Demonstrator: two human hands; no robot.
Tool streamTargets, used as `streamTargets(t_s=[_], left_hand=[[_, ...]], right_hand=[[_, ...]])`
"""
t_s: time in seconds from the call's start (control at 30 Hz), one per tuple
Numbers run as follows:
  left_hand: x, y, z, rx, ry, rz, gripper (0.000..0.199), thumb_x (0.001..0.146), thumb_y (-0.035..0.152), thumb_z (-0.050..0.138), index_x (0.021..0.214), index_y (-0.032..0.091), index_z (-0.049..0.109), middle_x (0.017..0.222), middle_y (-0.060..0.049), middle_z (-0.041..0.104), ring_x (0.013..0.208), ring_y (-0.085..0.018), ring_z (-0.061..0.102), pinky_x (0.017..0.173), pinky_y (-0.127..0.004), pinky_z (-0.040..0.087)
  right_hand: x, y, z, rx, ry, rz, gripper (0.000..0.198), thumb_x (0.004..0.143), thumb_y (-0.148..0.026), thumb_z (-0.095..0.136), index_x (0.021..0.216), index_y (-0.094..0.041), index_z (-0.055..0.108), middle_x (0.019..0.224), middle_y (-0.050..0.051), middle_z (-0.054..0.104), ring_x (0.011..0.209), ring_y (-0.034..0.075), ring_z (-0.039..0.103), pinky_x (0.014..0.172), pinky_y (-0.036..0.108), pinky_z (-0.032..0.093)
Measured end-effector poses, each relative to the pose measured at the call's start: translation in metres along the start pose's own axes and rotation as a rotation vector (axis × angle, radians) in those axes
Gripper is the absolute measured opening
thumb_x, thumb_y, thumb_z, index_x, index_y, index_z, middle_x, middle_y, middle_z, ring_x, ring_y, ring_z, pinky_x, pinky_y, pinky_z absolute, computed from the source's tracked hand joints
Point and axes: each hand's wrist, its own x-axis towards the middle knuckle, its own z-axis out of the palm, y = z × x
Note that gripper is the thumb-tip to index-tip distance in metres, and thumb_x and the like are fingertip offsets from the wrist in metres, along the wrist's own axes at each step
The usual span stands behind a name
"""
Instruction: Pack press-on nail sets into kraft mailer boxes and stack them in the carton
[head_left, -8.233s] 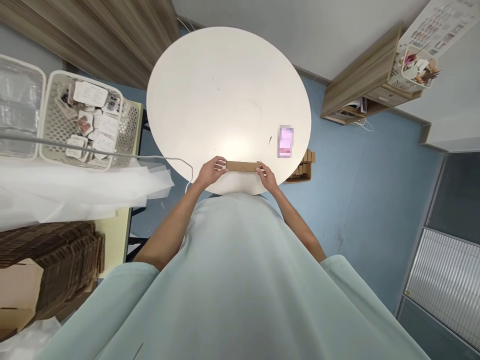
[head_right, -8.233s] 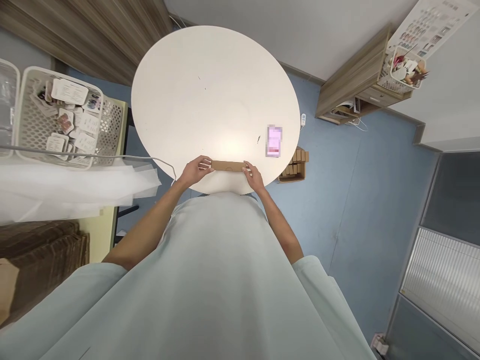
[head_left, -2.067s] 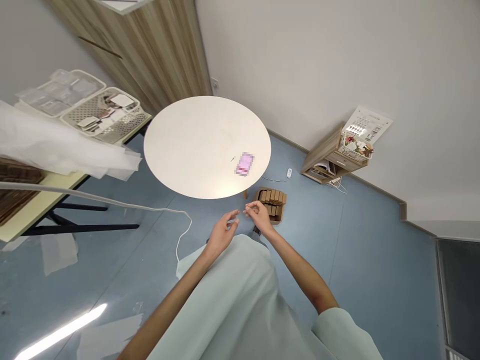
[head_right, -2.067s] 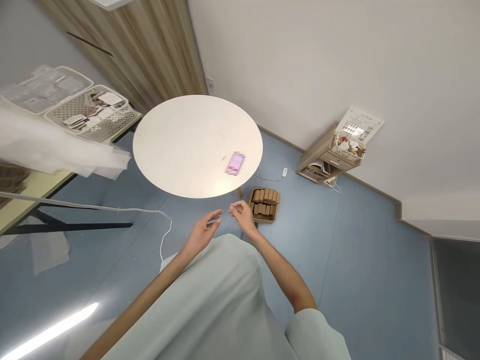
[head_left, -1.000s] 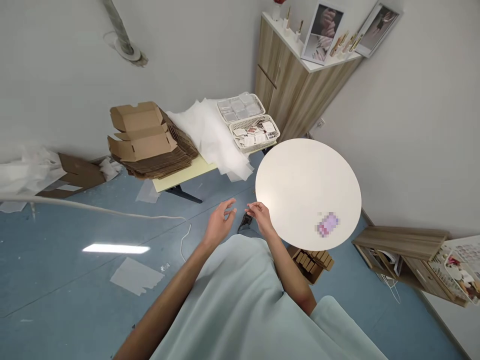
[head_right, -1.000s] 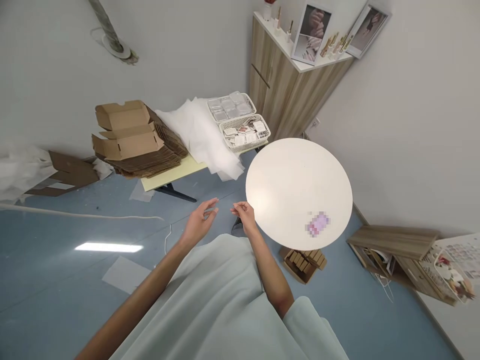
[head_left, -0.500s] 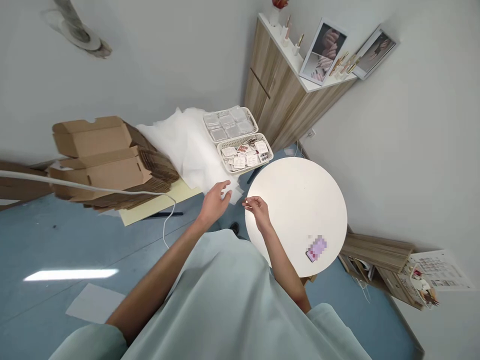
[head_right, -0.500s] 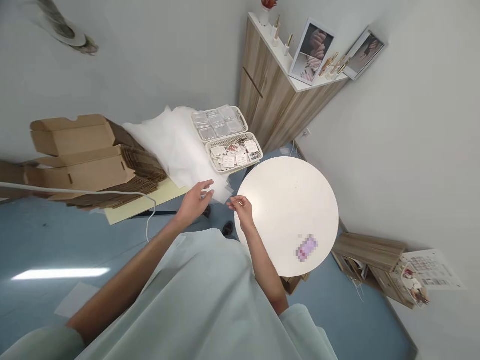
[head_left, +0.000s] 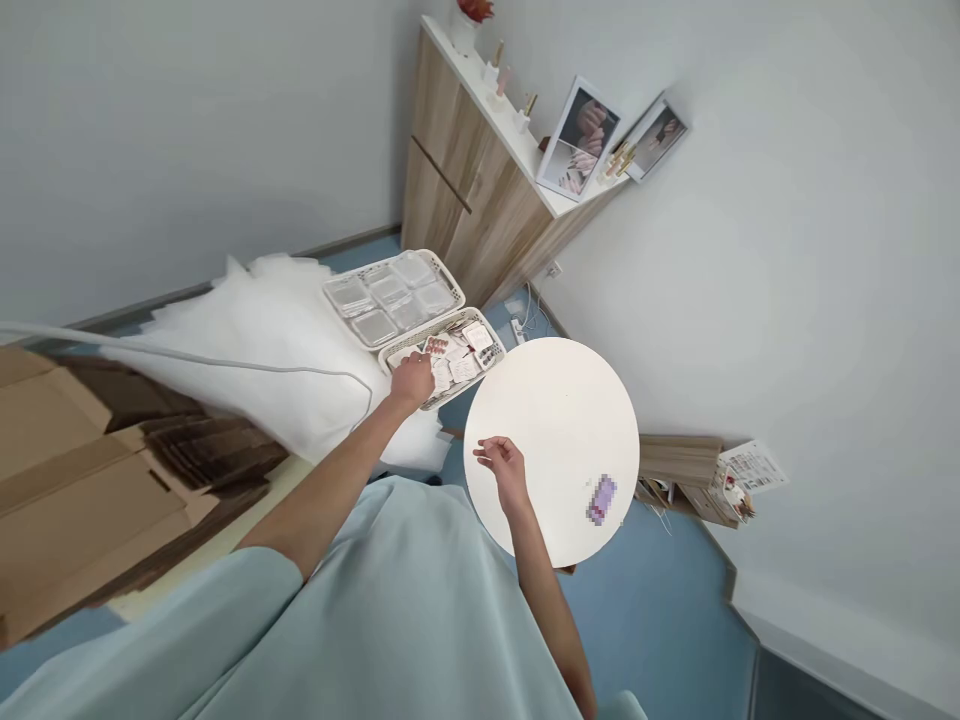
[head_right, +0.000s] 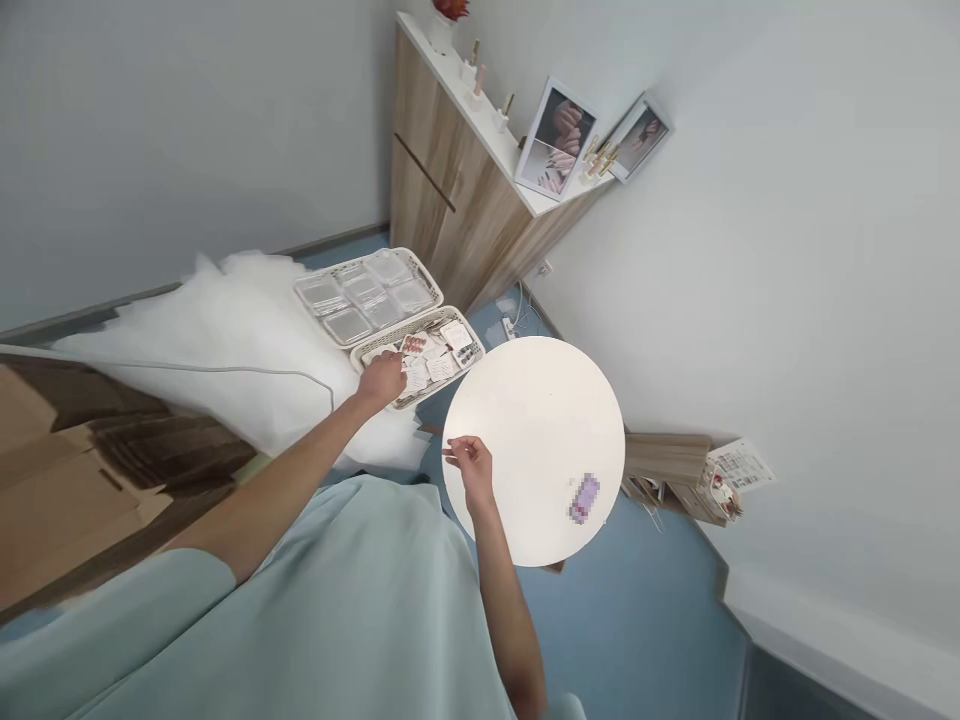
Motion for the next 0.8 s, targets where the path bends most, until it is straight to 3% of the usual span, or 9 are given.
streamTargets(t_s=[0.13,0.23,0.37,0.6,0.8], left_hand=[[0.028,-0.012,0.003,0.125,-0.067,0.002,0.046,0.088,0.005,0.054,0.132,-0.002,0.065,0.142,-0.039,0.062,0.133,-0.048,0.061,0.110,-0.060,0.049],[0.034,-0.021,0.004,0.183,-0.076,-0.013,0.041,0.094,0.001,0.046,0.131,-0.004,0.065,0.143,-0.037,0.062,0.132,-0.046,0.063,0.109,-0.056,0.050],[0.037,-0.025,0.001,0.238,-0.131,-0.002,0.046,0.091,-0.004,0.043,0.130,-0.001,0.068,0.140,-0.035,0.065,0.128,-0.044,0.069,0.104,-0.052,0.054],[0.035,-0.023,-0.008,0.249,-0.138,-0.020,0.028,0.091,0.002,0.052,0.105,0.008,0.075,0.114,-0.022,0.075,0.115,-0.039,0.074,0.101,-0.046,0.056],[0.022,-0.011,-0.013,0.121,-0.042,0.001,0.023,0.093,0.011,0.056,0.099,0.006,0.076,0.114,-0.030,0.078,0.114,-0.043,0.075,0.104,-0.054,0.055]], right_hand=[[-0.021,0.005,0.002,-0.017,0.078,0.014,0.039,0.085,-0.061,0.086,0.095,-0.024,0.076,0.115,0.010,0.082,0.103,0.026,0.082,0.097,0.043,0.065],[-0.039,0.010,0.001,-0.009,0.145,0.040,0.039,0.086,-0.061,0.085,0.095,-0.025,0.076,0.115,0.010,0.082,0.103,0.027,0.082,0.098,0.043,0.065],[-0.051,0.017,0.002,0.021,0.192,0.051,0.038,0.087,-0.061,0.084,0.096,-0.025,0.076,0.118,0.011,0.081,0.105,0.027,0.081,0.099,0.043,0.065],[-0.034,0.011,0.000,0.060,0.162,0.014,0.042,0.083,-0.063,0.088,0.095,-0.025,0.076,0.113,0.010,0.082,0.102,0.027,0.081,0.096,0.044,0.065],[-0.014,-0.005,-0.017,0.038,0.060,-0.043,0.038,0.086,-0.059,0.086,0.095,-0.024,0.076,0.113,0.009,0.082,0.101,0.025,0.081,0.097,0.042,0.064]])
